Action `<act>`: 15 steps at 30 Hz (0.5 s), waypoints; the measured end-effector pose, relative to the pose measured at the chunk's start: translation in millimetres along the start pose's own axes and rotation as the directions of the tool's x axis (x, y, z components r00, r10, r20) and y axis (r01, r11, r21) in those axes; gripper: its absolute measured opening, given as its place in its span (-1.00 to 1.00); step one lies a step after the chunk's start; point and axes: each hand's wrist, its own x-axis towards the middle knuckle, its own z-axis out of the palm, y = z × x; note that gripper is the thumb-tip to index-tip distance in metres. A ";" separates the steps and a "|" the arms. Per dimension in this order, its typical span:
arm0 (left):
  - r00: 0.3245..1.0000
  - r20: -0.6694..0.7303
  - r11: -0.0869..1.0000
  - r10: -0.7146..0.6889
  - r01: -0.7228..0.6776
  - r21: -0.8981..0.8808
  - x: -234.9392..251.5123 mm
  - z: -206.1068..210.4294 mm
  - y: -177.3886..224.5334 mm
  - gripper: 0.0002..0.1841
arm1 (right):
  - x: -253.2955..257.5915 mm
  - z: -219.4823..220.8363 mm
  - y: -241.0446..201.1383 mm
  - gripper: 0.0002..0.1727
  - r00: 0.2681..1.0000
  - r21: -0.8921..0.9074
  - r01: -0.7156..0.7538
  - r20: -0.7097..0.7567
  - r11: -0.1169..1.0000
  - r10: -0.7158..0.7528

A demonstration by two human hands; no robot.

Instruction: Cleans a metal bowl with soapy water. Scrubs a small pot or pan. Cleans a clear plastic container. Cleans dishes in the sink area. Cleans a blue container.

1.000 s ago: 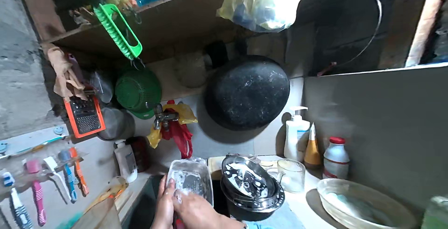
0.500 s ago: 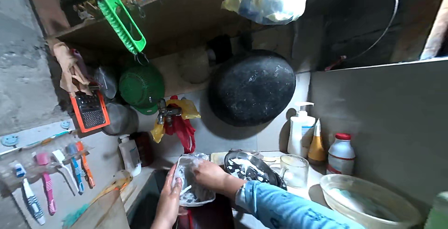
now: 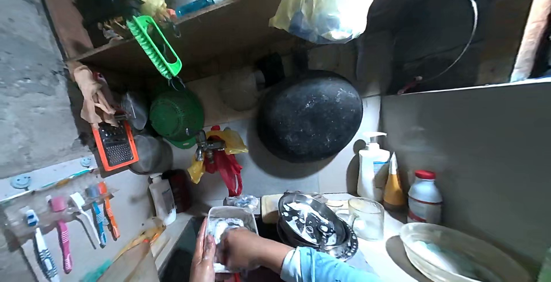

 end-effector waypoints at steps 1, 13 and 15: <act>0.999 -0.013 0.999 -0.034 0.034 0.001 -2.3 0.8 1.5 -0.40 | -1.6 -1.0 3.9 -0.71 1.000 -0.146 -0.025 -0.020 0.989 0.022; 0.986 0.011 0.979 -0.164 0.164 -0.122 -21.3 21.0 7.7 -0.33 | 0.3 -15.1 -12.2 -0.53 0.840 0.404 0.030 -0.506 0.914 0.196; 0.998 0.001 0.995 -0.069 0.069 -0.069 -22.0 22.6 7.5 -0.31 | -12.9 -11.9 -20.1 -0.42 0.892 0.465 0.065 -0.424 0.883 0.158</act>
